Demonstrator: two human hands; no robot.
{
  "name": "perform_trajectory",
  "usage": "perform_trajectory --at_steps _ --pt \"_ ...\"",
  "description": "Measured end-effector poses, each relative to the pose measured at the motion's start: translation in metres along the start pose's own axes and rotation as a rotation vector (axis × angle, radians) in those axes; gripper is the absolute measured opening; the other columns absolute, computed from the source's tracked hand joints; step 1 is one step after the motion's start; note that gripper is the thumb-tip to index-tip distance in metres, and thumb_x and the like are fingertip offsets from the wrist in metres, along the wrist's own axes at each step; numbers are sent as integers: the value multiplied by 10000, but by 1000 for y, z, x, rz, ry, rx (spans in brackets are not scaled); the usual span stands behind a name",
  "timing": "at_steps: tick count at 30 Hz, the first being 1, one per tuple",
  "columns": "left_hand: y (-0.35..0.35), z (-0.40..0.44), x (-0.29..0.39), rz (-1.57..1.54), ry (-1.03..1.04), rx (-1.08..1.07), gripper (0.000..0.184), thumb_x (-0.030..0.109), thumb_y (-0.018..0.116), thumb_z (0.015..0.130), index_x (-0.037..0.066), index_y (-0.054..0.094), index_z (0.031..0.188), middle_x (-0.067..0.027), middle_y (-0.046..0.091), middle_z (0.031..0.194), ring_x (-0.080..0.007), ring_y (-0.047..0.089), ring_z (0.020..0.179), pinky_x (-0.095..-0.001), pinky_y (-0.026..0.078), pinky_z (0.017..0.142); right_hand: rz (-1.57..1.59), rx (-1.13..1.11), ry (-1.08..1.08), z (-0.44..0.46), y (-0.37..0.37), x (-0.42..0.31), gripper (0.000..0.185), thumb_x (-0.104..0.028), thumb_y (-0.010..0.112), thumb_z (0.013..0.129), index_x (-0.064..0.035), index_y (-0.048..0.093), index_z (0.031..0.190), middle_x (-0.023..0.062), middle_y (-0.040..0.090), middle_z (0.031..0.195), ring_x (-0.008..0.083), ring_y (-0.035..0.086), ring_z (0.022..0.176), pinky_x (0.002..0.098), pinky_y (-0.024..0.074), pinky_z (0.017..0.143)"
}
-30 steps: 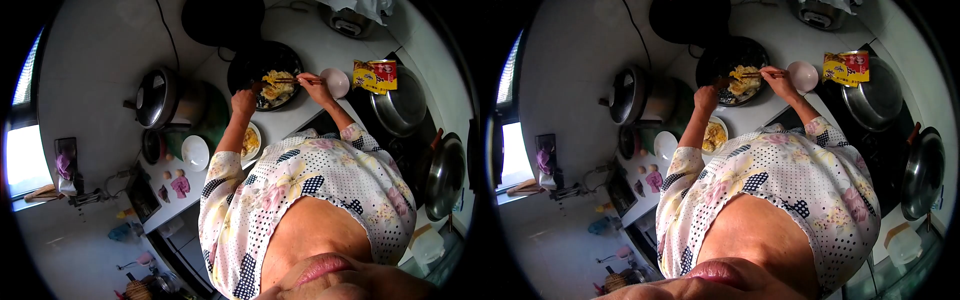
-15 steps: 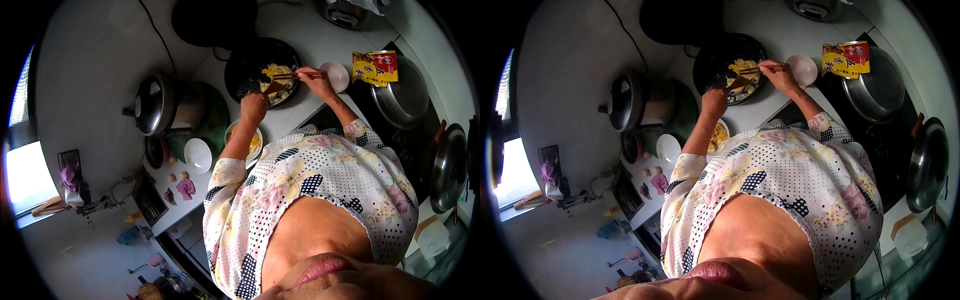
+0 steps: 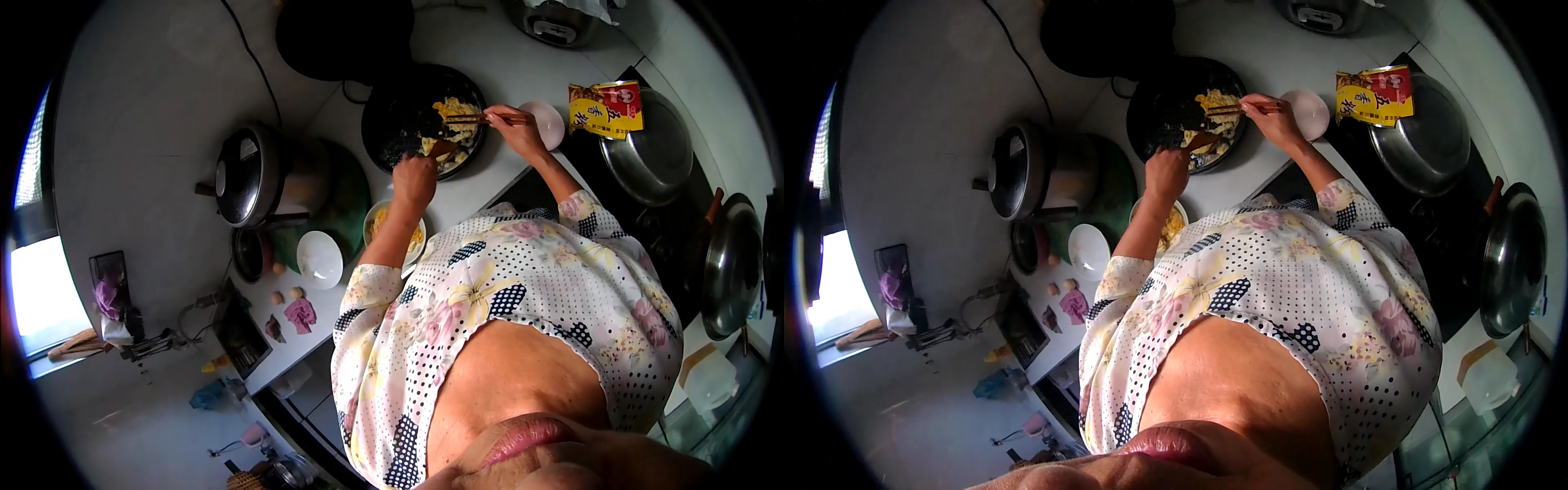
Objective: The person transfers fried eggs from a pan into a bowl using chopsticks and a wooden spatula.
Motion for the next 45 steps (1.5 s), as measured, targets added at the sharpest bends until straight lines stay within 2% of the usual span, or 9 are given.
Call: perform_trajectory --at_steps 4,8,12,15,17,22,33,39,45 --pt "3 3 14 -150 -34 234 147 95 533 787 48 668 752 -144 658 747 -315 633 787 -401 544 618 43 50 -18 -2 -16 -1 185 -151 616 909 -20 667 1028 30 684 859 86 629 766 222 501 684" --pt "39 4 16 -67 7 88 145 86 532 787 44 669 769 -143 664 775 -317 636 808 -390 546 637 -26 74 27 -3 -25 15 198 -163 611 913 -24 665 1044 48 685 875 108 643 777 228 507 692" --pt "11 -7 3 -19 -66 -30 135 81 538 775 60 669 800 -123 665 796 -307 632 811 -384 545 651 -7 69 31 -4 -26 14 199 -164 600 918 -25 665 1046 47 686 873 108 645 782 227 507 695" --pt "-17 -25 -11 -95 -37 211 159 67 534 772 90 665 859 -103 658 805 -298 622 814 -393 537 638 -13 53 0 -1 -27 7 201 -161 591 922 -18 662 1045 49 684 882 111 646 790 230 512 703" --pt "-16 -43 -31 -74 -96 173 280 40 528 755 137 676 971 -81 654 824 -283 612 841 -382 524 641 -96 40 8 -3 -29 0 203 -156 588 922 -9 659 1044 54 683 895 113 646 797 234 516 712" --pt "12 -75 -61 -54 -194 6 371 -1 514 717 158 696 999 -68 664 821 -270 614 839 -380 520 675 33 -60 40 -13 -22 -11 182 -124 608 904 7 662 1019 51 681 904 113 642 810 238 518 706" --pt "49 -53 -51 -364 -291 245 379 11 567 801 209 675 1106 -90 668 983 -290 604 889 -373 509 766 -113 -158 -35 -15 16 -17 138 -108 632 883 -16 672 978 35 685 847 74 620 774 226 488 693" --pt "14 -59 -42 -212 -256 267 399 -17 543 754 163 680 1084 -70 666 988 -280 596 856 -360 507 741 -79 -186 -26 -22 21 -16 136 -101 627 886 -9 671 976 25 682 852 72 614 772 227 487 693" --pt "2 -60 -32 -136 -159 332 385 -8 521 701 112 671 1035 -73 635 863 -283 574 801 -381 503 693 -90 -82 11 -14 -1 -18 133 -95 623 891 -11 669 983 19 675 826 66 594 763 221 478 695"
Point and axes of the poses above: each hand's wrist, its own z-axis towards the middle knuckle, its own y-axis out of the palm, x = y × z, the point moved 6 cm from there along z, towards the middle knuckle
